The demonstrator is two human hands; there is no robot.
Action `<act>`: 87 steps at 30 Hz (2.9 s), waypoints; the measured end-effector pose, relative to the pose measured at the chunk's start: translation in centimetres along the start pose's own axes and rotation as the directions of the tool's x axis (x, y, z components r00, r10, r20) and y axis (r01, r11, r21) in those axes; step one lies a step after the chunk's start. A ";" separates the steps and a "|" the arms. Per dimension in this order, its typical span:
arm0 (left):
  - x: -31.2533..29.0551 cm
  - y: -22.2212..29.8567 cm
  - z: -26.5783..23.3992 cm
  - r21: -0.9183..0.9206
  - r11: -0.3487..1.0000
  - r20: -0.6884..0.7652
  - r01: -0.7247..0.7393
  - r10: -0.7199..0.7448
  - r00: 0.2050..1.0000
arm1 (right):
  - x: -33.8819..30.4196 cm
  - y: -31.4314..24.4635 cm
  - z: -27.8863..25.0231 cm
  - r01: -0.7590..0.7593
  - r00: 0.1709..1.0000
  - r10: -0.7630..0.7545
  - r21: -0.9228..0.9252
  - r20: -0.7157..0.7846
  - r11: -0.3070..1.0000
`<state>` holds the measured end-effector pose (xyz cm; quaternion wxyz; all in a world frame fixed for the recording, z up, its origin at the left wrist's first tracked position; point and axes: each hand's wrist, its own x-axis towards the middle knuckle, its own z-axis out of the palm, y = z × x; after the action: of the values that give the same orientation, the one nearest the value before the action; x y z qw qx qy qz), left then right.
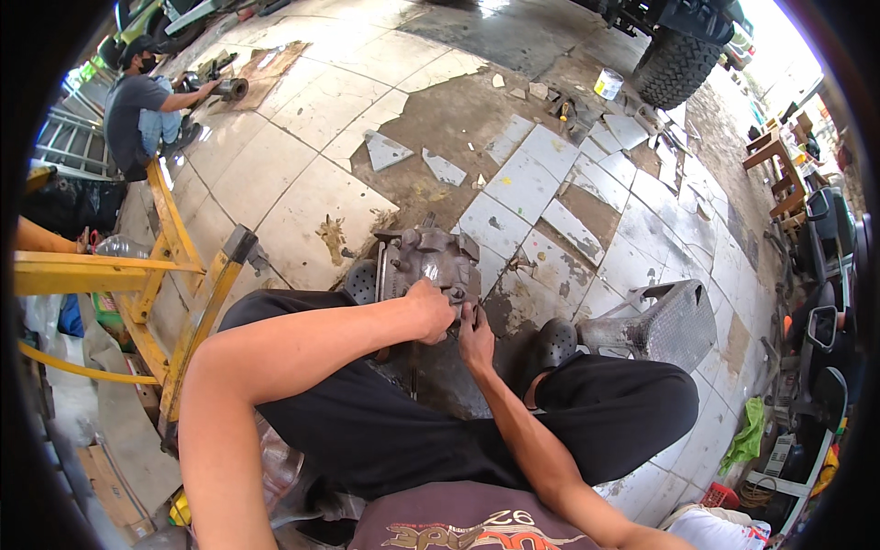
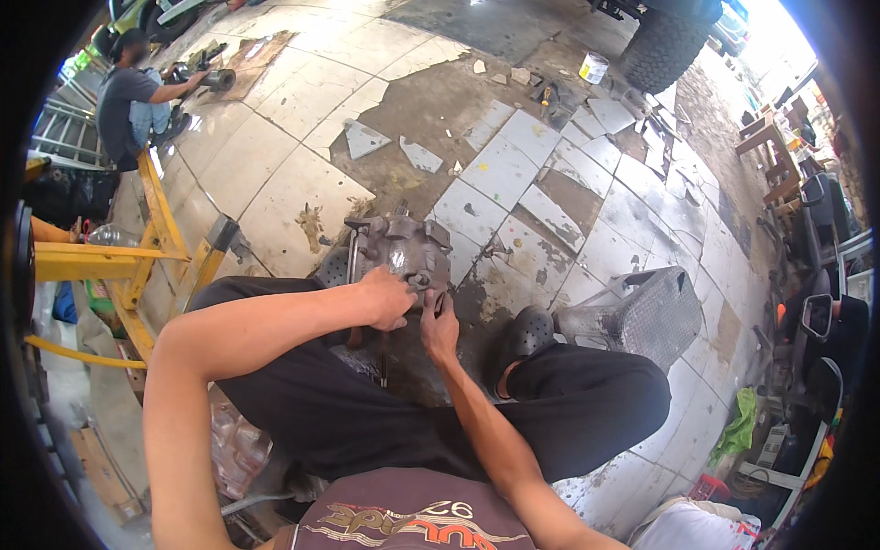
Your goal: The person sits cross-legged on the floor and uses a small metal tool to scrape and clean a dark, greasy metal part resting on their lap. They repeatedly rub the tool against the surface of the part, focusing on specific areas to remove grime.
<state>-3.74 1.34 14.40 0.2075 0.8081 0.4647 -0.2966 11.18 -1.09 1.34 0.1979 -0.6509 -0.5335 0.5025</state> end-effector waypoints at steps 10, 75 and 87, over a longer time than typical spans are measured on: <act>-0.5 0.1 -0.6 -0.026 1.000 0.095 0.006 -0.004 0.995 | 0.7 1.6 1.2 0.187 0.975 -0.184 0.017 -0.122 0.982; -0.8 -0.4 2.8 -0.044 0.998 0.048 0.045 -0.042 0.998 | 1.5 0.3 1.3 0.000 0.999 -0.006 0.174 0.032 0.985; -1.0 -0.9 3.5 -0.039 0.997 0.036 0.072 -0.070 0.997 | 0.9 2.6 3.3 0.329 0.922 -0.351 -0.144 -0.166 0.933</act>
<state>-5.90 -0.99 12.47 0.2212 0.7813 0.4954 -0.3084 9.50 -2.16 -2.46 0.2948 -0.6031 -0.6449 0.3654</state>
